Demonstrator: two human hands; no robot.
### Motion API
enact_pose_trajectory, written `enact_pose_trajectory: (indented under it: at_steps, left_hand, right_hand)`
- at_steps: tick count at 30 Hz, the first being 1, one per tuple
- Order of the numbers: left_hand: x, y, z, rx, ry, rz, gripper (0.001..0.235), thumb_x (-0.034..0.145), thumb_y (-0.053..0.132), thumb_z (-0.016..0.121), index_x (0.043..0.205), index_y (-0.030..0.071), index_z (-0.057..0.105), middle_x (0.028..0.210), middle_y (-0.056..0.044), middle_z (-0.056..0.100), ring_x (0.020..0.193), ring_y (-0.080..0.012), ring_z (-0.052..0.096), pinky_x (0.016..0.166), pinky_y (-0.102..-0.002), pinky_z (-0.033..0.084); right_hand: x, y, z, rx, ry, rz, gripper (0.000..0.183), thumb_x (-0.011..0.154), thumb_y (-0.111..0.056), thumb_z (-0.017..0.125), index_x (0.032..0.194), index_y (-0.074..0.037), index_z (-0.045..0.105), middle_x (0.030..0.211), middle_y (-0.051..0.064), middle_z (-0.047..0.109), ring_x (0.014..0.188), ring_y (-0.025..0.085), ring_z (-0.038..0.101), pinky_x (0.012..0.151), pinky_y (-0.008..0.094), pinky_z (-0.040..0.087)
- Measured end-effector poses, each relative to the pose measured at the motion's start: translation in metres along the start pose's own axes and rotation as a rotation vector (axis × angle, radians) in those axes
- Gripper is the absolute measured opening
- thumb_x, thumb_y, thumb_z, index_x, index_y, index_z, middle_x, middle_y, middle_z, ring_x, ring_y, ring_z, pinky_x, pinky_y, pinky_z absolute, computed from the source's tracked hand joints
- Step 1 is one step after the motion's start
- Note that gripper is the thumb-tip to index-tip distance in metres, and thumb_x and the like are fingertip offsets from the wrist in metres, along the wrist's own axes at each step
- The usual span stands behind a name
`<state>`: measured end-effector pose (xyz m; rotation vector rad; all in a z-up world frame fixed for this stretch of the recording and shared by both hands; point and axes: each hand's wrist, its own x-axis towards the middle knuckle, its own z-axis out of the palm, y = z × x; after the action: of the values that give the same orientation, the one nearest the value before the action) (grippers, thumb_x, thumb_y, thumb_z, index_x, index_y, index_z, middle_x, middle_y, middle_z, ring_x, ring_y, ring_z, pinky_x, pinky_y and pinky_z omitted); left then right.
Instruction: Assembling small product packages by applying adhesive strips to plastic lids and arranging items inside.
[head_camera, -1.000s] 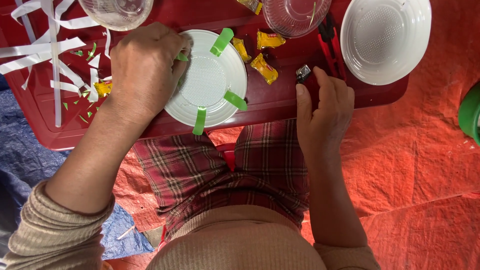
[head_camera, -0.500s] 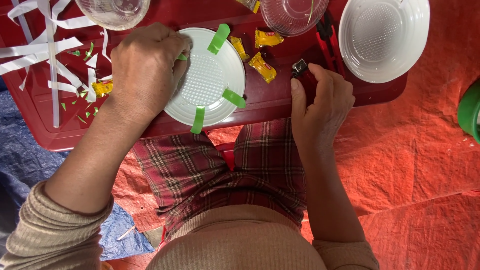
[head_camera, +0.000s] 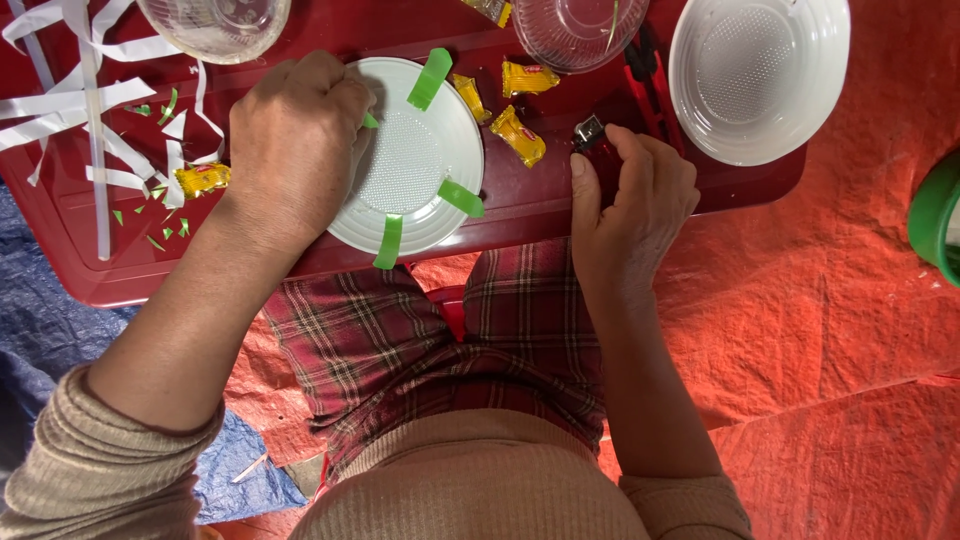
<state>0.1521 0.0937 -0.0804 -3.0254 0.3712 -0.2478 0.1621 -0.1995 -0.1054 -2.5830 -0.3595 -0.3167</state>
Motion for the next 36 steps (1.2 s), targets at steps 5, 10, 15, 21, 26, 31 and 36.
enact_pose_trajectory:
  at_steps: [5, 10, 15, 21, 26, 31, 36]
  left_hand:
    - [-0.001, 0.001, -0.002, -0.081, 0.025, -0.005, 0.013, 0.089, 0.003, 0.082, 0.099, 0.01, 0.082, 0.092, -0.002, 0.071, 0.063, -0.0107, 0.062, 0.049, -0.023, 0.055]
    - [0.0, 0.0, -0.011, -0.209, 0.034, -0.048, 0.022, 0.079, 0.001, 0.084, 0.101, 0.004, 0.082, 0.096, -0.006, 0.074, 0.071, -0.0173, 0.068, 0.062, -0.027, 0.06]
    - [0.003, 0.002, -0.008, -0.229, 0.009, -0.067, 0.016, 0.083, -0.001, 0.083, 0.099, 0.001, 0.082, 0.093, -0.008, 0.075, 0.069, -0.0174, 0.069, 0.057, -0.025, 0.062]
    - [0.006, 0.004, -0.009, -0.237, 0.022, -0.077, 0.008, 0.088, -0.002, 0.076, 0.095, -0.001, 0.08, 0.087, -0.009, 0.071, 0.064, -0.0189, 0.066, 0.052, -0.029, 0.058]
    - [0.008, 0.002, -0.008, -0.231, -0.051, -0.105, 0.003, 0.082, 0.003, 0.071, 0.083, 0.005, 0.073, 0.084, -0.007, 0.064, 0.063, -0.0225, 0.063, 0.057, -0.037, 0.058]
    - [0.005, -0.003, -0.004, -0.268, -0.027, -0.116, 0.006, 0.079, 0.006, 0.072, 0.085, 0.006, 0.072, 0.087, -0.008, 0.067, 0.066, -0.0278, 0.065, 0.057, -0.04, 0.056]
    - [0.009, -0.008, -0.003, -0.378, -0.045, -0.146, 0.012, 0.076, 0.0, 0.07, 0.085, 0.006, 0.076, 0.086, -0.009, 0.07, 0.063, -0.028, 0.066, 0.056, -0.039, 0.057]
  right_hand:
    - [0.003, -0.002, 0.001, -0.034, -0.009, 0.0, 0.033, 0.1, -0.022, 0.077, 0.124, -0.003, 0.067, 0.116, 0.011, 0.059, 0.102, 0.028, 0.053, 0.088, 0.043, 0.037]
    - [0.003, 0.001, 0.003, -0.032, -0.011, -0.031, 0.035, 0.099, -0.021, 0.079, 0.126, -0.002, 0.068, 0.116, 0.013, 0.059, 0.103, 0.031, 0.053, 0.09, 0.044, 0.037]
    - [0.012, -0.015, -0.011, -0.024, -0.033, -0.073, 0.044, 0.099, -0.021, 0.079, 0.133, 0.003, 0.063, 0.122, 0.018, 0.059, 0.108, 0.035, 0.052, 0.093, 0.047, 0.037]
    - [0.046, -0.076, -0.01, 0.256, 0.036, -0.544, 0.01, 0.091, 0.005, 0.084, 0.1, 0.004, 0.08, 0.108, 0.013, 0.072, 0.088, 0.022, 0.056, 0.08, 0.038, 0.045]
    - [0.049, -0.087, 0.029, -0.105, -0.317, -0.833, 0.034, 0.084, -0.006, 0.07, 0.117, 0.0, 0.07, 0.132, 0.008, 0.06, 0.054, 0.014, 0.053, 0.055, 0.029, 0.045]
    - [0.048, -0.089, 0.032, -0.163, -0.414, -0.846, 0.029, 0.089, -0.015, 0.066, 0.113, 0.001, 0.072, 0.139, 0.01, 0.058, 0.049, 0.019, 0.054, 0.05, 0.032, 0.045]
    - [0.05, -0.091, 0.029, -0.113, -0.425, -0.819, 0.03, 0.094, -0.022, 0.069, 0.11, 0.003, 0.074, 0.135, 0.01, 0.061, 0.05, 0.018, 0.054, 0.051, 0.031, 0.043]
